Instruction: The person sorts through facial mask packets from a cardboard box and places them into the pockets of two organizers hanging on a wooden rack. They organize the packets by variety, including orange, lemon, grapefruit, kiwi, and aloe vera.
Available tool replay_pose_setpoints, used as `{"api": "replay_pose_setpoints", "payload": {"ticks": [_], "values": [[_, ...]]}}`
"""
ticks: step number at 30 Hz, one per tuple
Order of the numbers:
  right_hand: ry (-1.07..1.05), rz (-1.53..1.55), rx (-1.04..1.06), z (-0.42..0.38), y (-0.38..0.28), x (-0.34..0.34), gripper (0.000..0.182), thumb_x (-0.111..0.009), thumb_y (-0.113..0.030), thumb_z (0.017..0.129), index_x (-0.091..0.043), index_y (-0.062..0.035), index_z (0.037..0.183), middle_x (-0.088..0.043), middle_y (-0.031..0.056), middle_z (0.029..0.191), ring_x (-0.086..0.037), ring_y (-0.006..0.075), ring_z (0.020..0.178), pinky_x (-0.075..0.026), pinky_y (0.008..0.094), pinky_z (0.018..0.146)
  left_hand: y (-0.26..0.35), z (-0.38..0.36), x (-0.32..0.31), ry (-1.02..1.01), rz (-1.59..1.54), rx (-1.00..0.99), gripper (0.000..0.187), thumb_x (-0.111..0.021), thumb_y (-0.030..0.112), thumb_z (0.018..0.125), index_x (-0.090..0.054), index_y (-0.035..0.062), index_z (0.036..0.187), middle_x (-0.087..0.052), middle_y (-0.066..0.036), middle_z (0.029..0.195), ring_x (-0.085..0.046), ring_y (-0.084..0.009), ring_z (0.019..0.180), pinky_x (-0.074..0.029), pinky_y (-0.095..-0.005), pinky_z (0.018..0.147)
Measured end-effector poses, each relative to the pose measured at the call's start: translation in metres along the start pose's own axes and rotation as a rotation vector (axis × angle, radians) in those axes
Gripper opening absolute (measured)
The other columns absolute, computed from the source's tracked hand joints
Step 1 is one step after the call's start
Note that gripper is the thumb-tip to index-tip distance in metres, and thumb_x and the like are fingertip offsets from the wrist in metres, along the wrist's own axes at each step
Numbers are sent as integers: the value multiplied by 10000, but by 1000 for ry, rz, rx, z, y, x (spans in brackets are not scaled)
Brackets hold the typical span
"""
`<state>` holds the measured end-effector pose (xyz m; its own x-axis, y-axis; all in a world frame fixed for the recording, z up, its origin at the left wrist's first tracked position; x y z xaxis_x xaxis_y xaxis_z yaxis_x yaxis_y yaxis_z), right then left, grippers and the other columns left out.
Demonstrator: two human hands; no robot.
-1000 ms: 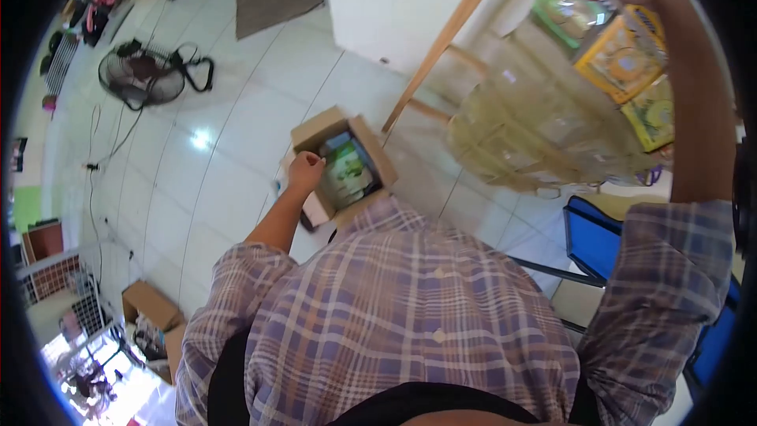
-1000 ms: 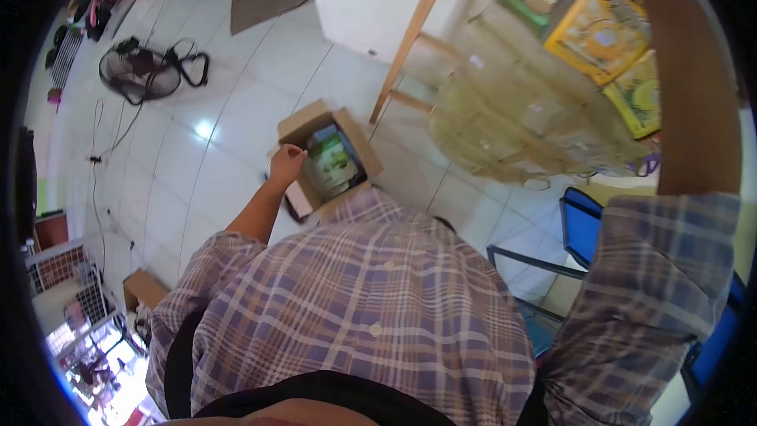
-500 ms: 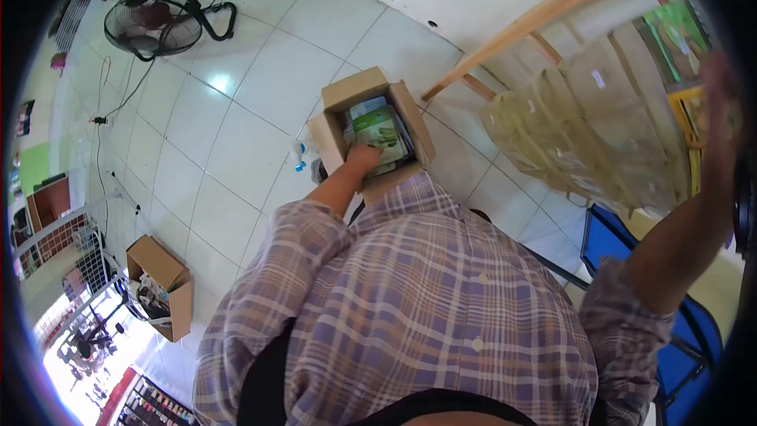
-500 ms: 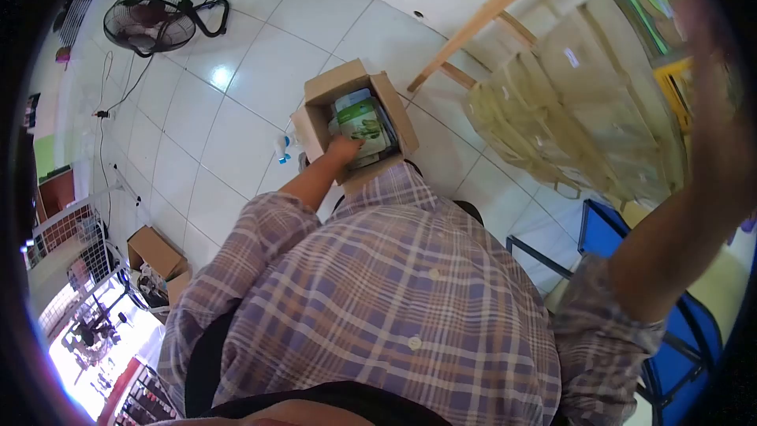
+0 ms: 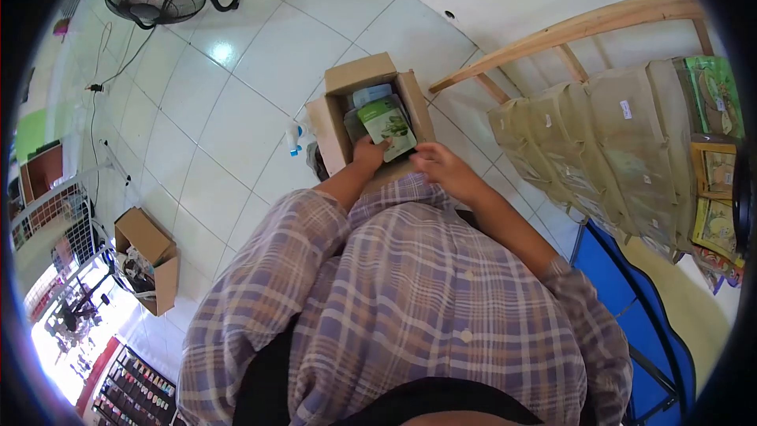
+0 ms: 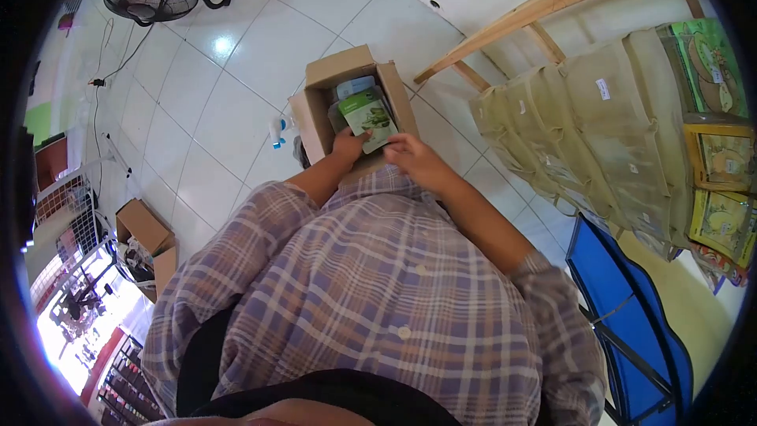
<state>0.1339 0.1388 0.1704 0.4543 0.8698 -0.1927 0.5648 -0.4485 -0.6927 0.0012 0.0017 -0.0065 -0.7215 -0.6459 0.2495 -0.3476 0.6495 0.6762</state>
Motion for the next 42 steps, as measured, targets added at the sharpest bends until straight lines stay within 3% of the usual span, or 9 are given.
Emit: {"api": "replay_pose_setpoints", "payload": {"ticks": [7,10,13,18,23,28,32,34,42], "values": [[238,-306,-182,121,66,-28,733,-714,-374,854,-393,78,1334,-541,193,1284,-580,249,1117,-489,353,913,43,-39,55,-18,-1,45,219,-710,213,853,-704,15,945,-725,-89,882,-673,-164,773,-517,-316,706],[309,-329,27,126,54,-30,682,-726,-304,852,-409,54,1339,-566,187,1266,-585,241,1123,-474,355,946,33,-45,81,-85,46,-73,247,-689,184,870,-648,5,1034,-720,-91,884,-672,-154,790,-516,-304,708],[-164,287,-85,119,31,-32,504,-734,-114,841,-513,21,1274,-643,130,1163,-625,201,1040,-492,333,906,31,-56,102,-199,-46,-143,304,-645,147,903,-555,-9,1148,-701,-95,921,-658,-147,840,-515,-287,745],[-128,58,84,84,-19,-31,317,-717,-90,854,-620,-13,1145,-680,93,1072,-640,151,964,-499,295,861,74,-88,102,-286,-434,22,289,-663,176,909,-585,-5,1121,-701,-87,986,-650,-138,889,-506,-278,756],[91,-22,369,7,-81,-11,242,-657,-137,921,-610,-9,1121,-682,42,988,-628,97,814,-513,268,738,169,-121,79,-331,-55,-468,253,-620,187,952,-642,3,1124,-673,-30,990,-605,-86,882,-490,-257,783],[254,-41,617,-74,-129,29,269,-435,-228,1047,-585,-11,1101,-632,-12,926,-559,53,850,-476,249,779,262,-141,37,-325,-279,-713,275,-555,213,998,-629,-28,1108,-656,-33,995,-570,-85,891,-468,-246,818],[551,-4,782,-88,-143,26,296,-466,-237,1029,-542,35,1118,-641,78,906,-560,100,858,-463,285,778,319,-153,19,-447,-258,-820,349,-454,258,1041,-592,-49,1135,-644,-66,1037,-564,-104,924,-462,-256,824],[650,-35,917,-113,-153,25,392,-516,-215,999,-414,23,1294,-613,146,1057,-571,163,980,-457,326,874,337,-158,7,-549,-174,-899,367,-424,272,1049,-557,-40,1191,-636,-90,1109,-588,-128,981,-475,-276,862],[717,29,1001,-139,-145,53,659,-615,-105,927,-201,2,1428,-455,134,1315,-425,176,1228,-355,329,1043,382,-165,-27,-796,-66,-1019,350,-447,257,1043,-556,-37,1199,-634,-75,1052,-557,-104,905,-464,-260,796]]}}
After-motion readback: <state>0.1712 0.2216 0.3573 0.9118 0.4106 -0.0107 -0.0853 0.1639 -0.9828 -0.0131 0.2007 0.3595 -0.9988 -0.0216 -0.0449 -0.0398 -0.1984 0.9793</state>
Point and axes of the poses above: each hand's wrist, its own z-axis towards the middle knuckle, its own x-axis out of the back of the hand, y = z × x, the point moved 2 cm from there along z, towards the middle knuckle
